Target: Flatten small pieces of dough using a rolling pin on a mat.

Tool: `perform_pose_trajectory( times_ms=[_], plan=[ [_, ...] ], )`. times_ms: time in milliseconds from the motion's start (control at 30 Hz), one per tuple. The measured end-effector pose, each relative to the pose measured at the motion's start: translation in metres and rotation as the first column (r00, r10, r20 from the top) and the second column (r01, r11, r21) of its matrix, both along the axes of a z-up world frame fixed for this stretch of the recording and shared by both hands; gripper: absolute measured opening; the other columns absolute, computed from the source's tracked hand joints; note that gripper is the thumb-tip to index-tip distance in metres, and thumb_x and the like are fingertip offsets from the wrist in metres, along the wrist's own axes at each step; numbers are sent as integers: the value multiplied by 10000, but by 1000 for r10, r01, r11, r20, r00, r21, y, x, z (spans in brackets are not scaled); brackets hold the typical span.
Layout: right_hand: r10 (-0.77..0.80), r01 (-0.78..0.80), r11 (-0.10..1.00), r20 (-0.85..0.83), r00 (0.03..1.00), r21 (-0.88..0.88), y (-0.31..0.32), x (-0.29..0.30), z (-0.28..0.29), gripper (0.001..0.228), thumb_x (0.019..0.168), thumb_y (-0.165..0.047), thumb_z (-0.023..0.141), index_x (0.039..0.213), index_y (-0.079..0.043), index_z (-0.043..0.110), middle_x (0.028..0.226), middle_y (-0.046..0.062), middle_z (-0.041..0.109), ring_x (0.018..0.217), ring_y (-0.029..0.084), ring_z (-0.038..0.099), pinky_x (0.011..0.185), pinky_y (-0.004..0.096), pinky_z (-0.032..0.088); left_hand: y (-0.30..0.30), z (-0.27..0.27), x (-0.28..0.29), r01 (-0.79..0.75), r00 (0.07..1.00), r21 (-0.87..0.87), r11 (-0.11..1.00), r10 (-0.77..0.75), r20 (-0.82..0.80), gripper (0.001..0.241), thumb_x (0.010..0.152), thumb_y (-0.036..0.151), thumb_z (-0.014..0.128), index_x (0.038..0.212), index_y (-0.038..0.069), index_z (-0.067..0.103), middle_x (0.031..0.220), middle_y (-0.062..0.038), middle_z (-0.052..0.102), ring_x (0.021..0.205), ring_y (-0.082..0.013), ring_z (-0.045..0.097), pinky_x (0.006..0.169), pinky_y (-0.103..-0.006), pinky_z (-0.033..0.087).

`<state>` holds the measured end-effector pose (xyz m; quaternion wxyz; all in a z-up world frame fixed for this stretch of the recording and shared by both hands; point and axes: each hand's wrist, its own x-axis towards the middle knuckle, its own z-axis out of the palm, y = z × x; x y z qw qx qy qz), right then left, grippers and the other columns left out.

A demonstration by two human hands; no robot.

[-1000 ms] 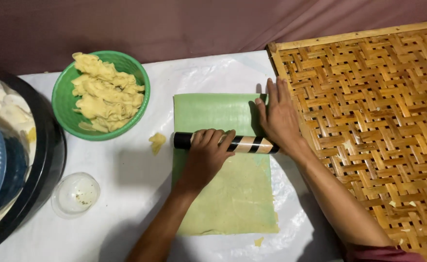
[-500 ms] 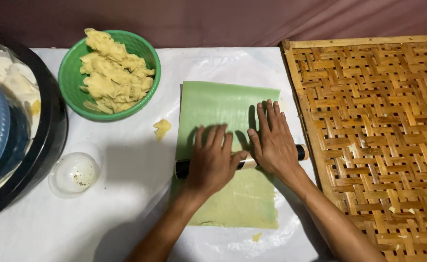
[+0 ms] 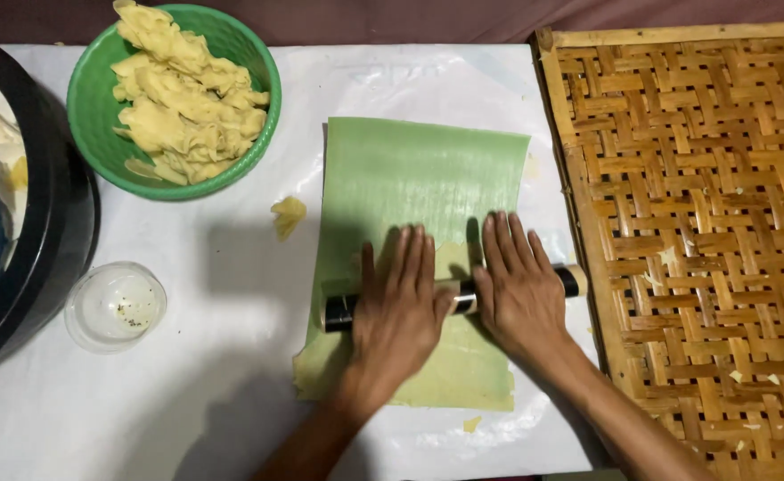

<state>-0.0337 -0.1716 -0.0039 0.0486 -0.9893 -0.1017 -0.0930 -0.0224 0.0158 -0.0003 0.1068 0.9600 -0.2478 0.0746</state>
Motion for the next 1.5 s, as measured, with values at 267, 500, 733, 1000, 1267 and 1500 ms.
perform_pose_trajectory(
  times_ms=[267,500,733,1000,1267,1500],
  plan=[
    [20,-20,998,6,1000,60,-2,-22,-4,696,1090,-446,110,1619,7,119,1701,219,131,1590,341,105,1282,470,87,-1,7,-22,-1,991,-19,1000,3,135,732,1082,501,369,1562,-51,341,1667,-233,293,1570,-381,247,1254,-620,198],
    [320,-299,882,3,947,364,-4,-93,13,1132,853,-525,706,1644,-118,6,1708,252,-74,1578,492,-14,1232,644,129,10,-12,-64,105,992,-128,986,-96,77,640,1022,204,531,1589,-4,318,1678,-226,284,1574,-359,236,1276,-497,192],
    [498,-555,819,302,813,146,11,-118,8,256,959,-207,676,1176,-77,710,1242,135,684,1128,302,656,893,358,573,41,5,-46,-9,997,-251,968,27,72,530,971,162,683,1440,-12,511,1333,-252,625,1176,-377,606,1022,-529,466],
    [248,-275,948,169,954,160,5,-101,40,291,884,-361,705,1072,-145,751,1105,39,739,1040,234,678,898,385,525,137,33,-88,-599,785,-594,537,245,-570,548,979,371,423,1483,169,500,1408,-89,682,1236,-347,659,927,-434,511],
    [406,-411,822,99,908,393,122,30,76,339,1016,-217,556,1297,-56,655,1167,155,720,985,298,694,787,431,605,148,3,-114,-718,683,-696,-20,175,-709,368,989,339,475,1142,44,633,872,-111,758,678,-210,694,653,-351,587],
    [393,-364,901,-93,915,235,192,171,-14,179,897,-277,697,975,-120,732,963,156,671,841,375,638,629,520,521,138,-9,-127,-752,645,-659,3,203,-736,297,886,343,699,977,65,649,645,-84,705,607,-191,686,667,-308,550]
  ],
)
